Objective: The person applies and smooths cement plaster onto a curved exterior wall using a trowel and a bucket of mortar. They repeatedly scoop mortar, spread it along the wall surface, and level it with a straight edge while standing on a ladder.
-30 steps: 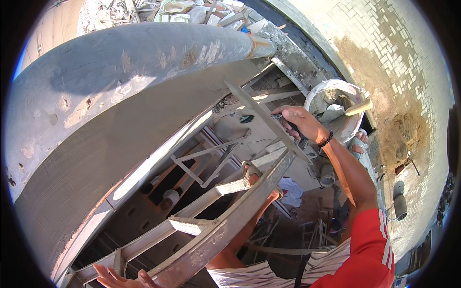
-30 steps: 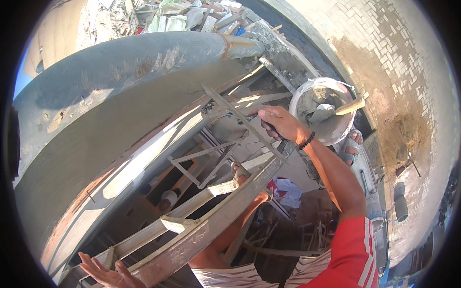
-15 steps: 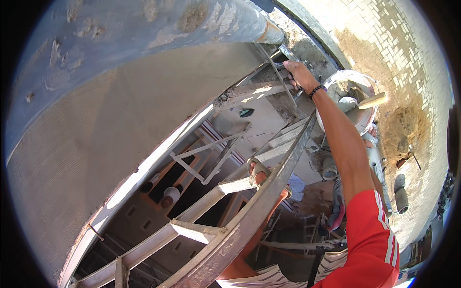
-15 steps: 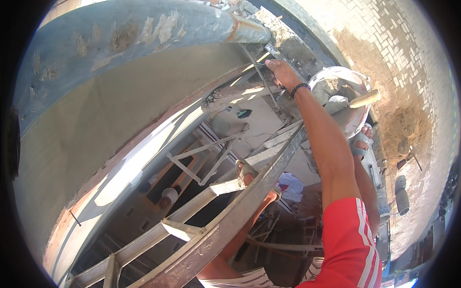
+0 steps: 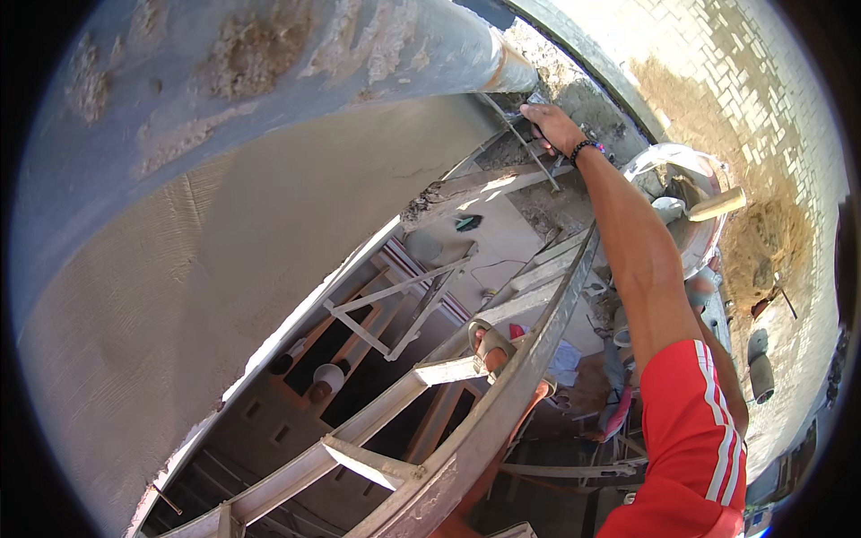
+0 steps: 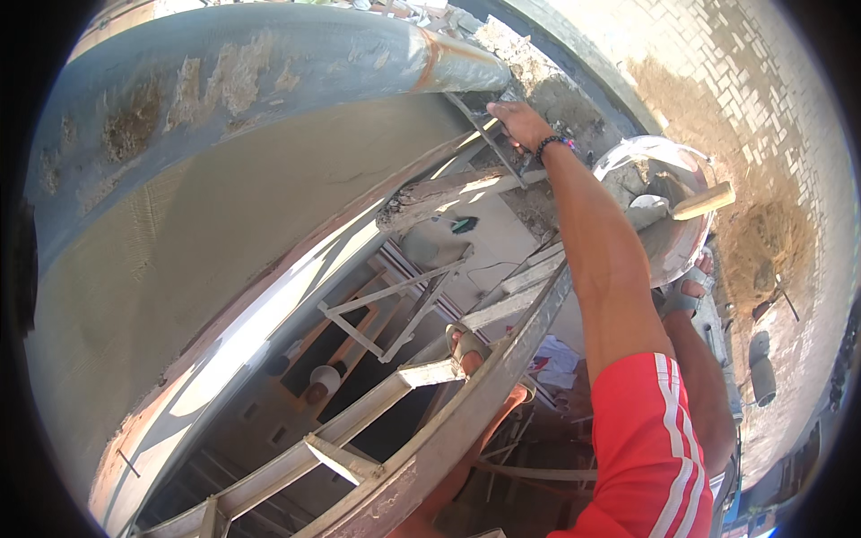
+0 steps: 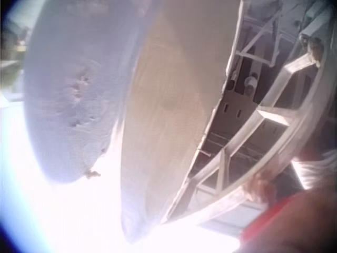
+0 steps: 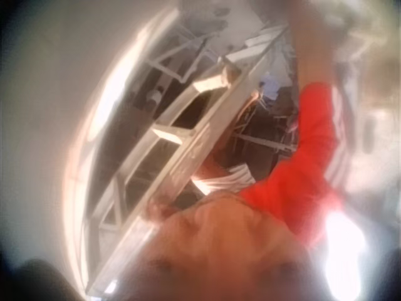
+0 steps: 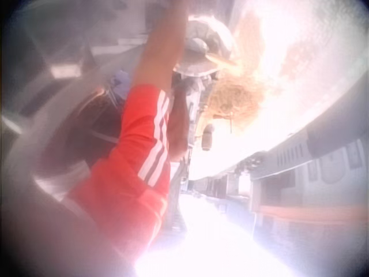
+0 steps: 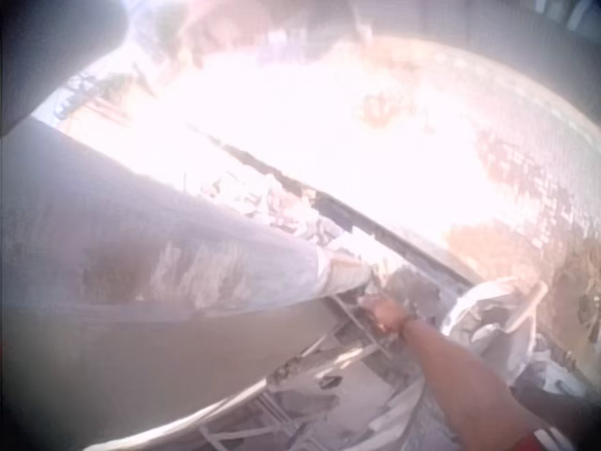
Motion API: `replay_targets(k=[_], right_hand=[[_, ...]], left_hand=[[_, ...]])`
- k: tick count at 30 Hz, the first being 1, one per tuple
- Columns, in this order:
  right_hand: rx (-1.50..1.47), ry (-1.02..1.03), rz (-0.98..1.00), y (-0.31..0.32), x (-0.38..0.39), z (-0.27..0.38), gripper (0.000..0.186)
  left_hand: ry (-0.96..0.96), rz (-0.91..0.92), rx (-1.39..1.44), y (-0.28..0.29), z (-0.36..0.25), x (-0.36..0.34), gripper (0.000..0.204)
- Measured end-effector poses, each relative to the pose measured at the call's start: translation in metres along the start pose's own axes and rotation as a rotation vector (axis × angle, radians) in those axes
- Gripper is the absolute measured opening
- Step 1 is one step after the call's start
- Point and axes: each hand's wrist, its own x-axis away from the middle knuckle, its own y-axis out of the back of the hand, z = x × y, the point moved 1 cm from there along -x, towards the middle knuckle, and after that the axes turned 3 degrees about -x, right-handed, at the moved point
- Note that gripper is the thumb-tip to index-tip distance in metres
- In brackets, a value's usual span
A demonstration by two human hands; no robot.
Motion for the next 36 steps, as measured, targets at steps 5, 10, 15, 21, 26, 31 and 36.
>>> replay_targets(k=[5,10,15,21,26,31,36], right_hand=[[0.025,-0.014,-0.003,0.003,-0.014,-0.014,0.050],[0.144,-0.014,-0.048,-0.005,-0.012,-0.024,0.052],[0.309,0.130,-0.055,-0.008,0.000,-0.017,0.053],[0.130,0.147,0.158,-0.026,0.077,0.035,0.050],[-0.111,0.179,0.132,-0.008,0.095,0.026,0.046],[-0.125,0.104,0.033,-0.010,0.040,0.007,0.038],[-0.038,0.049,0.006,-0.001,-0.004,0.004,0.044]], left_hand=[[-0.014,-0.018,-0.017,-0.008,-0.002,-0.004,0.039],[-0.017,-0.023,-0.023,-0.014,-0.001,-0.006,0.038],[-0.026,-0.042,-0.023,-0.017,0.000,-0.010,0.038],[-0.017,-0.054,-0.021,-0.018,-0.004,-0.003,0.037],[-0.028,-0.062,-0.023,-0.020,-0.003,-0.002,0.037],[-0.035,-0.073,-0.027,-0.026,-0.002,-0.004,0.036],[-0.039,-0.076,-0.044,-0.033,-0.001,-0.005,0.035]])
